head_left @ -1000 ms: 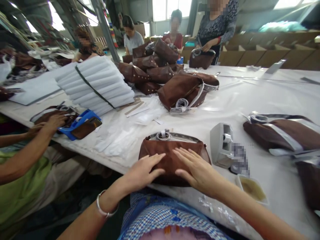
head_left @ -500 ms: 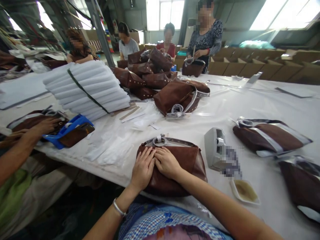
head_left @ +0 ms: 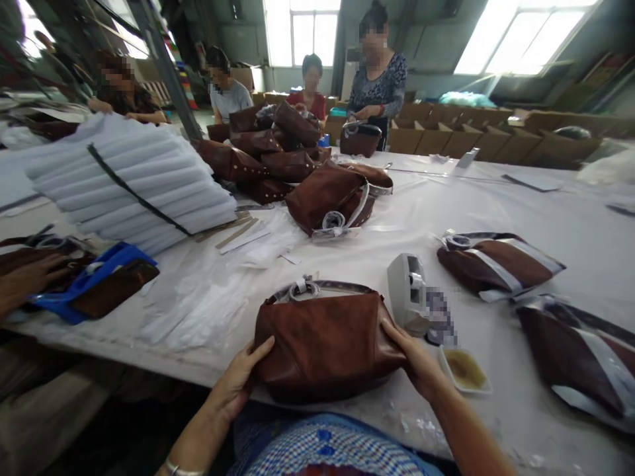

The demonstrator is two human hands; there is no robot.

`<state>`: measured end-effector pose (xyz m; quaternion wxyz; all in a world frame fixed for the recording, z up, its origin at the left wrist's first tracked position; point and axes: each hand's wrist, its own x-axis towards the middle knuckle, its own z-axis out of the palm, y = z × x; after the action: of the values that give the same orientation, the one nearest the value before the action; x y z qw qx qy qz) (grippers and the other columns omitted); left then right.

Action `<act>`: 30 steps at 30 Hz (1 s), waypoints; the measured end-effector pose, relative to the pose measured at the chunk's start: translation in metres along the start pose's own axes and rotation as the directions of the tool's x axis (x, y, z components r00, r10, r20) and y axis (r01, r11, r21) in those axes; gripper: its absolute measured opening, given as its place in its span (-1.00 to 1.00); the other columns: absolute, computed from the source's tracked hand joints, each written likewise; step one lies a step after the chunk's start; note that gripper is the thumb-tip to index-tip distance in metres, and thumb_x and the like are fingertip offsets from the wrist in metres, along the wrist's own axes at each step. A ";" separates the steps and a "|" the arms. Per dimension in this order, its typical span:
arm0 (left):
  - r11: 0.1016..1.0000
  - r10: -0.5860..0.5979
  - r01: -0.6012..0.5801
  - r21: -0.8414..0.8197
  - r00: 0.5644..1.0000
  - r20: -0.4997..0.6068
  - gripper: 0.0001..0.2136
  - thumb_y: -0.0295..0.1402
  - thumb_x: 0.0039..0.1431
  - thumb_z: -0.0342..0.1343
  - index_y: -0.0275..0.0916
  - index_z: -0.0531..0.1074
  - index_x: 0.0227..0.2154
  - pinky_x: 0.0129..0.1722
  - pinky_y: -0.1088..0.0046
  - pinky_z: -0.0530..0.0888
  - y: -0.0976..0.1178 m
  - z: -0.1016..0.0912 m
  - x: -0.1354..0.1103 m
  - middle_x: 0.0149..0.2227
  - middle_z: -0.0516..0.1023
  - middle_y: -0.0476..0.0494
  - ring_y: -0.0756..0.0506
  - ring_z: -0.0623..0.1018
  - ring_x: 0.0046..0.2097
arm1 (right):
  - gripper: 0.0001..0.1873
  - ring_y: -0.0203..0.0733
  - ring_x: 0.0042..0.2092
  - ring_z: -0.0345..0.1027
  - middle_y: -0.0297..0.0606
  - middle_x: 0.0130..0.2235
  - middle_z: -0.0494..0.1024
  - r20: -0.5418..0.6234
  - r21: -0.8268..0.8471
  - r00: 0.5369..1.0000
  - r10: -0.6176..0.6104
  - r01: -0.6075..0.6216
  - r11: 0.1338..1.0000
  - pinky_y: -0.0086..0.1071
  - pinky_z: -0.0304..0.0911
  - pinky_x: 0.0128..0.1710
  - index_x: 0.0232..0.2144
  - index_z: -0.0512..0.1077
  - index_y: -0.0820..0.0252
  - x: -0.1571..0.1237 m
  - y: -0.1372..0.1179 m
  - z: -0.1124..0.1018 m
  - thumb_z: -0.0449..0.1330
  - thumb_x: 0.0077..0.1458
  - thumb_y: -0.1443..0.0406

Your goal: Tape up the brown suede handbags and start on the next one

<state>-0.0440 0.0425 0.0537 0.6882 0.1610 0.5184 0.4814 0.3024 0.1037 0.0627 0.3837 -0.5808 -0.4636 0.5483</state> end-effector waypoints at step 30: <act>0.126 0.724 -0.358 0.925 0.671 0.161 -0.62 -0.27 0.27 0.09 -0.16 0.40 0.13 0.33 0.13 0.22 0.062 0.032 -0.012 0.26 0.35 -0.19 -0.18 0.34 0.29 | -0.47 0.09 0.19 0.33 -0.20 0.20 0.42 -0.018 -0.623 0.833 -0.553 0.423 0.658 -0.02 0.17 0.27 0.15 0.39 0.04 -0.009 -0.032 0.009 0.13 0.19 0.02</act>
<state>-0.0469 0.0717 0.1180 0.1504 0.6062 0.6985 0.3493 0.2904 0.1028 0.0946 0.3609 -0.5774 -0.7081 0.1872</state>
